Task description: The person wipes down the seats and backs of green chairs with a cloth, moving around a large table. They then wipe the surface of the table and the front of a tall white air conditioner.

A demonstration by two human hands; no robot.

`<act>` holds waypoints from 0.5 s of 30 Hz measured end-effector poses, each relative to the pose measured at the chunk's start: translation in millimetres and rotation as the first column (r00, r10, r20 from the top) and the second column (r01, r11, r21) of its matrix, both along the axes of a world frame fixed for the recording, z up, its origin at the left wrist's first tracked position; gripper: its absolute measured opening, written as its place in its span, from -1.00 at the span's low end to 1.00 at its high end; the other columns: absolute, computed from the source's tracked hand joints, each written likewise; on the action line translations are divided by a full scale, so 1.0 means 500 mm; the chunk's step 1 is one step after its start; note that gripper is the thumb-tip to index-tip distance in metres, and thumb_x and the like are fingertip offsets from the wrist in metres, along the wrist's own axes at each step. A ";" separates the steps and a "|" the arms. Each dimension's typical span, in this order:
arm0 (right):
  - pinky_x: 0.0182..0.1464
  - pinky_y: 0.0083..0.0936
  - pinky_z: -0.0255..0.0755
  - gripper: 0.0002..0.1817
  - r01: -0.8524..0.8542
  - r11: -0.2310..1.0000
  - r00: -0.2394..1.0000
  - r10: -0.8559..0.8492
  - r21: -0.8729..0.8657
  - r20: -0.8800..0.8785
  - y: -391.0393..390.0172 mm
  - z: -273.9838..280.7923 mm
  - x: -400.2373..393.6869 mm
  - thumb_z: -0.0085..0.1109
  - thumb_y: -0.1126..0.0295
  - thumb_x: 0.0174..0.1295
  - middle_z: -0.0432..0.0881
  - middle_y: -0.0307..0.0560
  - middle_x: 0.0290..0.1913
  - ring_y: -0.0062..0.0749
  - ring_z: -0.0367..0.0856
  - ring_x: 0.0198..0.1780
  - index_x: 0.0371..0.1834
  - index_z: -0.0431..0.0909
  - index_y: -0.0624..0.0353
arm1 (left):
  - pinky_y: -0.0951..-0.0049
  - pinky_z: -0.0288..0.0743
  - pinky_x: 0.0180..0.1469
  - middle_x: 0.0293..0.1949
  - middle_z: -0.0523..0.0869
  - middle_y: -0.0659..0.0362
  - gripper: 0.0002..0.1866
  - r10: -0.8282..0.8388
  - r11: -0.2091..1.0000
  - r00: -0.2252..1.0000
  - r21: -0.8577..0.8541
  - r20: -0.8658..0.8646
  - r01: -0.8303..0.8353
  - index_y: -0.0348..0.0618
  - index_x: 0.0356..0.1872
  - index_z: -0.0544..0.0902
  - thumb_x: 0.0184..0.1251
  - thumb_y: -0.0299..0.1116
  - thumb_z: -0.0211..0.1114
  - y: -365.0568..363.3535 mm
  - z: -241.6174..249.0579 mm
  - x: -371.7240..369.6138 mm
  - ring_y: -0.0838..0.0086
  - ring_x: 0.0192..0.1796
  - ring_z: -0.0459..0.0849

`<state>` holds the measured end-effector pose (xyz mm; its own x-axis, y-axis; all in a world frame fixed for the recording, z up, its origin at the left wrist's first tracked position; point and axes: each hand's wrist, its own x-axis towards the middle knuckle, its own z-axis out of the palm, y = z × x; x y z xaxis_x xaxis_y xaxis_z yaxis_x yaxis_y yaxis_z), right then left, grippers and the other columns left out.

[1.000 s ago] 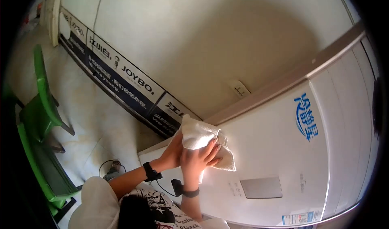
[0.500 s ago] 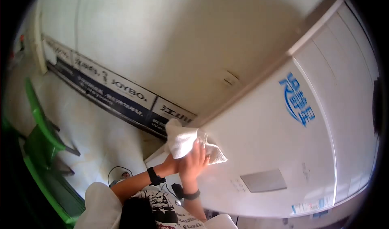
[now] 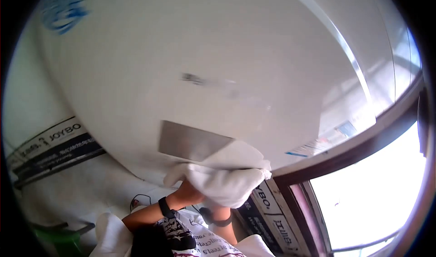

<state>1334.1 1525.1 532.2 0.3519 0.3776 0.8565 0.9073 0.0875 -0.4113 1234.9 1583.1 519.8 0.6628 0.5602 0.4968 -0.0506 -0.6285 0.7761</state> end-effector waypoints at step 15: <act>0.08 -0.27 0.39 -0.60 -0.275 0.914 0.911 0.149 -0.298 -0.384 -0.078 -0.126 0.169 0.09 0.56 -0.04 0.53 0.15 -0.02 0.01 0.51 0.01 -0.04 0.54 0.23 | 0.23 0.04 0.46 0.36 0.30 0.14 -0.51 0.434 0.240 0.888 0.969 -0.155 0.052 0.04 0.30 0.39 0.31 -0.30 0.01 -0.009 -0.044 0.053 0.33 0.43 0.20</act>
<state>1418.4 1486.2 469.2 0.4794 0.7204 0.5011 0.6765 0.0604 -0.7340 1261.3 1578.8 497.7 0.8450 -0.0099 0.5347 0.2773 -0.8468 -0.4539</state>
